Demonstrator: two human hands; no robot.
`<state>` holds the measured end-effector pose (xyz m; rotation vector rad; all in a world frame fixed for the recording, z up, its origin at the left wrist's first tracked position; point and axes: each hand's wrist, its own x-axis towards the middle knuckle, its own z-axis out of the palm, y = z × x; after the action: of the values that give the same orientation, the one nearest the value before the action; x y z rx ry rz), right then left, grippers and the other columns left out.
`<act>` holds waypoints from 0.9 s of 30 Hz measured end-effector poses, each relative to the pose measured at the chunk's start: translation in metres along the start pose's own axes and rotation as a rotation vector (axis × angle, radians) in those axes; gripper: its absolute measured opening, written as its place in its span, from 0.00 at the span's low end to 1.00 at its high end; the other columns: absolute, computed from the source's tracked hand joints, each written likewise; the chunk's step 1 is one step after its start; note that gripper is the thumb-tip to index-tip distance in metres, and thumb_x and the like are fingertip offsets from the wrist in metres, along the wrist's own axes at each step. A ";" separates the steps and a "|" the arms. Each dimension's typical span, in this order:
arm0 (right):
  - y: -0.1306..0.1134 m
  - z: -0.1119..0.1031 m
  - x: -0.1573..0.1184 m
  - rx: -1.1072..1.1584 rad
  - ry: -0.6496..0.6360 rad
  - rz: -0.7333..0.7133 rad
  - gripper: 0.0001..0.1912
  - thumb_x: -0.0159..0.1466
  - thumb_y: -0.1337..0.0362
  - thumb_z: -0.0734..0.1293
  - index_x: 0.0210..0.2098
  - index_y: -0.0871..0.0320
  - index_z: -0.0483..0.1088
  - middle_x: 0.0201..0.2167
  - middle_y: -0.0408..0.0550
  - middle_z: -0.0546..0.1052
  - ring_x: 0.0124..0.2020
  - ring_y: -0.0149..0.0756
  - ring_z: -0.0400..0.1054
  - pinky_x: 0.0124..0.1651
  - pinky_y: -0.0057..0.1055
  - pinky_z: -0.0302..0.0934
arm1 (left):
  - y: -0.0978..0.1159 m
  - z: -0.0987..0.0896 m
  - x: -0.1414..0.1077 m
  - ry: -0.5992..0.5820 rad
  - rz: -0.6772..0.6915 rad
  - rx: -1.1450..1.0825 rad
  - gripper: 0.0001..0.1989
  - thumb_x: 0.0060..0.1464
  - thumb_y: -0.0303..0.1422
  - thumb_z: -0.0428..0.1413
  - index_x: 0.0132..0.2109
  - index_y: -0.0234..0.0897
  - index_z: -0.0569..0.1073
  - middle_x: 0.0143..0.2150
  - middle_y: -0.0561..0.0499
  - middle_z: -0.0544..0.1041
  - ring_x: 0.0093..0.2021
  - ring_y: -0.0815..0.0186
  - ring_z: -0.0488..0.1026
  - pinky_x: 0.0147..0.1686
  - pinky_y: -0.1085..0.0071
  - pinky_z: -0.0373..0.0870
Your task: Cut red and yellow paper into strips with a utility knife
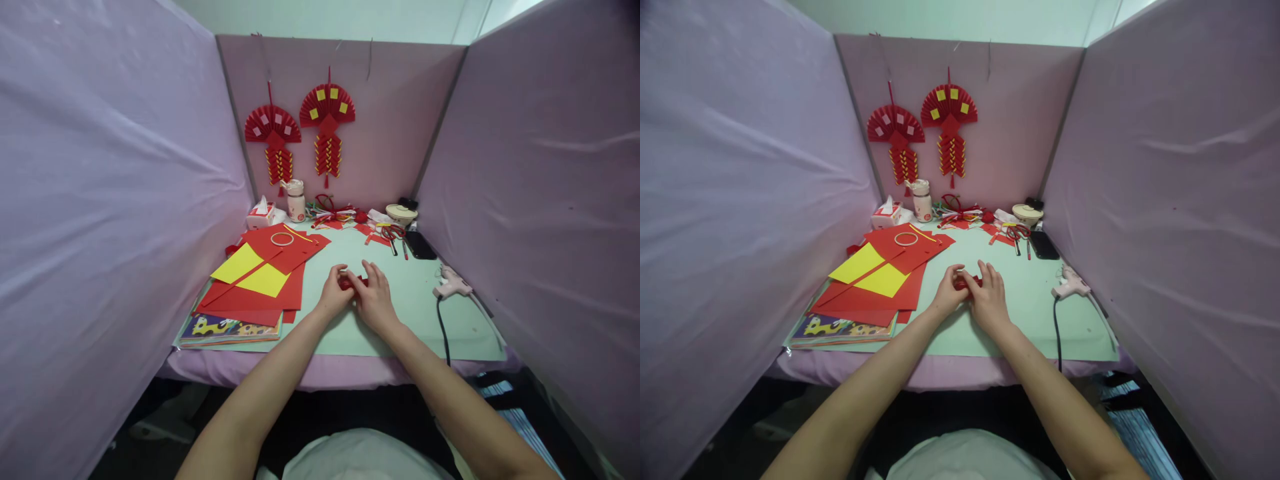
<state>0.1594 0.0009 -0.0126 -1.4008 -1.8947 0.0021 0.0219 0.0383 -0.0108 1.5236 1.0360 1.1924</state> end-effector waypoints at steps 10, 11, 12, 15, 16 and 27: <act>0.007 0.020 0.004 0.545 -0.182 0.335 0.48 0.54 0.70 0.61 0.73 0.54 0.42 0.68 0.58 0.59 0.68 0.43 0.55 0.68 0.47 0.51 | 0.006 0.012 0.006 -0.030 0.012 0.183 0.20 0.43 0.16 0.52 0.43 0.39 0.67 0.40 0.52 0.76 0.44 0.65 0.74 0.48 0.67 0.70; 0.008 0.018 0.005 0.534 -0.202 0.350 0.48 0.54 0.71 0.61 0.72 0.55 0.44 0.67 0.59 0.61 0.67 0.43 0.57 0.67 0.47 0.52 | 0.008 0.009 0.006 -0.057 0.012 0.212 0.18 0.42 0.16 0.52 0.40 0.39 0.68 0.37 0.53 0.76 0.42 0.65 0.74 0.47 0.67 0.70; 0.009 0.014 0.007 0.534 -0.230 0.370 0.46 0.54 0.71 0.62 0.71 0.56 0.46 0.65 0.59 0.64 0.64 0.43 0.61 0.66 0.46 0.54 | 0.010 0.006 0.005 -0.082 0.010 0.240 0.16 0.42 0.16 0.52 0.37 0.39 0.68 0.35 0.55 0.75 0.39 0.65 0.73 0.45 0.67 0.70; 0.015 0.000 0.017 0.574 -0.278 0.406 0.35 0.57 0.66 0.64 0.64 0.56 0.58 0.52 0.55 0.75 0.50 0.41 0.72 0.56 0.42 0.63 | 0.016 -0.003 0.004 -0.100 0.006 0.298 0.13 0.43 0.18 0.52 0.35 0.39 0.68 0.33 0.55 0.74 0.36 0.66 0.71 0.42 0.68 0.69; 0.017 -0.005 0.022 0.583 -0.284 0.408 0.28 0.58 0.64 0.64 0.59 0.56 0.64 0.47 0.53 0.77 0.46 0.40 0.73 0.52 0.40 0.65 | 0.019 -0.004 0.004 -0.088 0.003 0.308 0.12 0.45 0.19 0.52 0.36 0.39 0.69 0.34 0.55 0.75 0.37 0.66 0.71 0.41 0.69 0.69; 0.090 -0.049 0.128 0.551 -0.288 0.624 0.07 0.52 0.64 0.68 0.32 0.57 0.69 0.26 0.44 0.77 0.28 0.33 0.70 0.31 0.27 0.64 | 0.027 -0.036 0.140 -0.072 0.020 0.582 0.14 0.54 0.26 0.57 0.49 0.36 0.75 0.47 0.43 0.76 0.46 0.60 0.74 0.51 0.63 0.69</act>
<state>0.2476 0.1205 0.0562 -1.5747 -1.4217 0.9939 0.0142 0.1723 0.0497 2.0045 1.3983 0.8752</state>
